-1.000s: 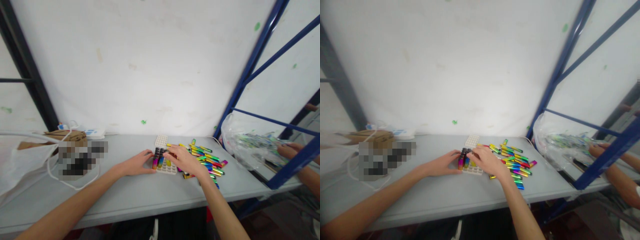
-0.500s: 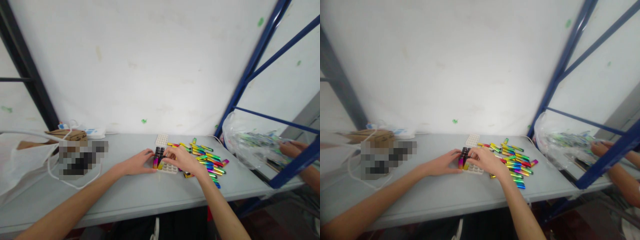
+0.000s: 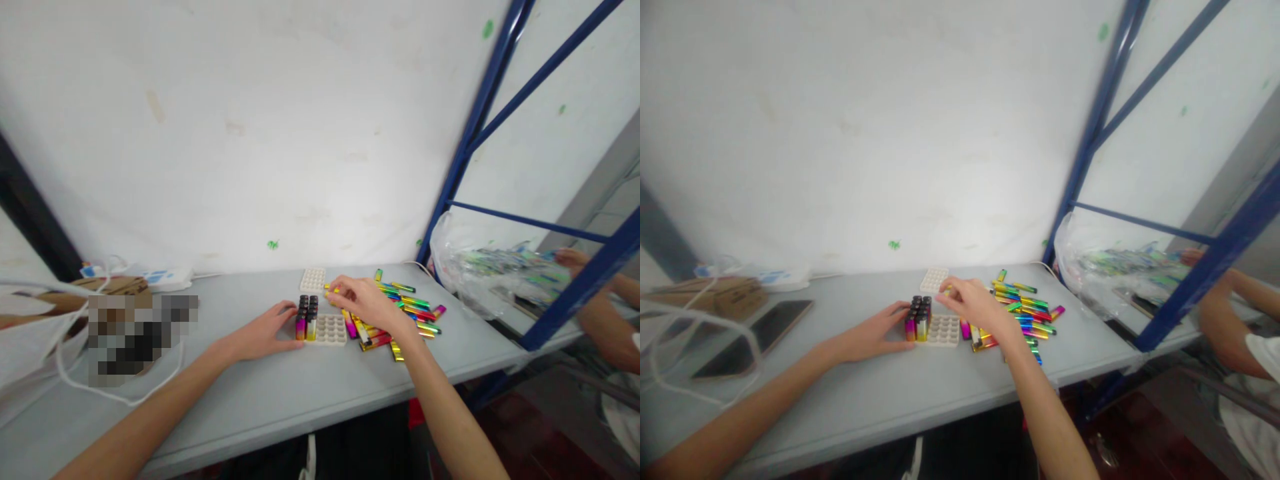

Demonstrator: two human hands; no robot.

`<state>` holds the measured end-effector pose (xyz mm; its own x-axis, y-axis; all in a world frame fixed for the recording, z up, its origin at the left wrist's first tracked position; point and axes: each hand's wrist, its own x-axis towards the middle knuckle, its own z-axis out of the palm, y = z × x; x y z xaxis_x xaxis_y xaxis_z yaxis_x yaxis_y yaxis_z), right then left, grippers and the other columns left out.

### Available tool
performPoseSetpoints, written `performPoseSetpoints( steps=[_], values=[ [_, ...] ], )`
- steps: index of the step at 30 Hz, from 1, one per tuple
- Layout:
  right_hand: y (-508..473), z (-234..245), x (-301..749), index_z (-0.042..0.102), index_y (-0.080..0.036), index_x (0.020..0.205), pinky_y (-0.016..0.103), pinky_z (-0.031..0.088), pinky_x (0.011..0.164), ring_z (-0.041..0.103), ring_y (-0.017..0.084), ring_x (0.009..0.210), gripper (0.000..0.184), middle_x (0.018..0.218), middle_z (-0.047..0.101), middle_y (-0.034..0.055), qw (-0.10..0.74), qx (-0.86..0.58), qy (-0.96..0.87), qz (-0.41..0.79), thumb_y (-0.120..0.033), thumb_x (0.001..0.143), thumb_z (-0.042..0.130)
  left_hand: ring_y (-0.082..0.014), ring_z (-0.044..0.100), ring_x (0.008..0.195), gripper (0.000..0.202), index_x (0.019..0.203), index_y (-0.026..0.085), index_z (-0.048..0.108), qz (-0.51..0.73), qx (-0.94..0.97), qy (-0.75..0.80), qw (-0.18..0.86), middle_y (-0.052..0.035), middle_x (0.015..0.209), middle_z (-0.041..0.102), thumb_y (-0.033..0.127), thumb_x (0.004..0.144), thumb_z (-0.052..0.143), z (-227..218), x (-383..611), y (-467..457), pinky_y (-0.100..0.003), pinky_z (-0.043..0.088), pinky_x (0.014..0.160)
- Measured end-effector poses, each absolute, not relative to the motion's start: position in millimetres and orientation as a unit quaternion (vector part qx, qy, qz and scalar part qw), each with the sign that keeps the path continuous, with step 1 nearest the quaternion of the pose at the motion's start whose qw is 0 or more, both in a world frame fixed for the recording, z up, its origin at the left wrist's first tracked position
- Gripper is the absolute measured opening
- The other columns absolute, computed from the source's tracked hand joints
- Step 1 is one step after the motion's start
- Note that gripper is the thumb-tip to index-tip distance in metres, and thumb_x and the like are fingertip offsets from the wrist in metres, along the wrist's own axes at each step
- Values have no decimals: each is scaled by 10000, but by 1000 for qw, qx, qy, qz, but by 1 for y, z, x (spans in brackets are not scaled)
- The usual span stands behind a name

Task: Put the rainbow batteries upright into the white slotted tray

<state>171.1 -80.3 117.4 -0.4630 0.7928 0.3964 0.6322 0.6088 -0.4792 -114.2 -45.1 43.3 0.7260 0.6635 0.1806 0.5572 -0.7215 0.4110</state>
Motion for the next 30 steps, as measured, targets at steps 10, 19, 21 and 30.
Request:
performPoseSetpoints(
  steps=[10, 19, 21, 30],
  values=[
    [-15, 43, 251, 691, -140, 1241, 377, 384, 1091, 566, 296, 1287, 314, 1330, 656, 171, 139, -632, -761, -41, -249, 960, 600, -327, 512, 1350, 734, 1389, 204, 553, 156, 907, 353, 166, -127, 1480, 508, 693, 849, 646, 42, -114, -43, -448, 379, 1187],
    [-16, 39, 251, 701, -171, 1160, 359, 423, 1010, 621, 274, 1152, 258, 1168, 696, 138, 143, -647, -748, -16, -227, 913, 651, -327, 522, 1343, 721, 1382, 213, 572, 169, 903, 352, 181, -133, 1477, 515, 676, 840, 674, 43, -115, -43, -442, 395, 1183],
    [-17, 38, 249, 693, -156, 1145, 340, 437, 981, 624, 262, 1123, 250, 1135, 694, 128, 164, -641, -750, -7, -189, 900, 655, -331, 512, 1352, 721, 1374, 202, 576, 166, 900, 357, 185, -142, 1481, 504, 670, 836, 681, 43, -115, -43, -453, 383, 1192],
    [-14, 30, 250, 731, -136, 962, 351, 450, 994, 625, 261, 1076, 120, 1051, 669, 122, 239, -620, -747, 30, -160, 849, 699, -360, 479, 1379, 734, 1381, 220, 567, 160, 890, 374, 206, -142, 1506, 479, 662, 812, 707, 45, -114, -45, -491, 366, 1209]
  ],
)
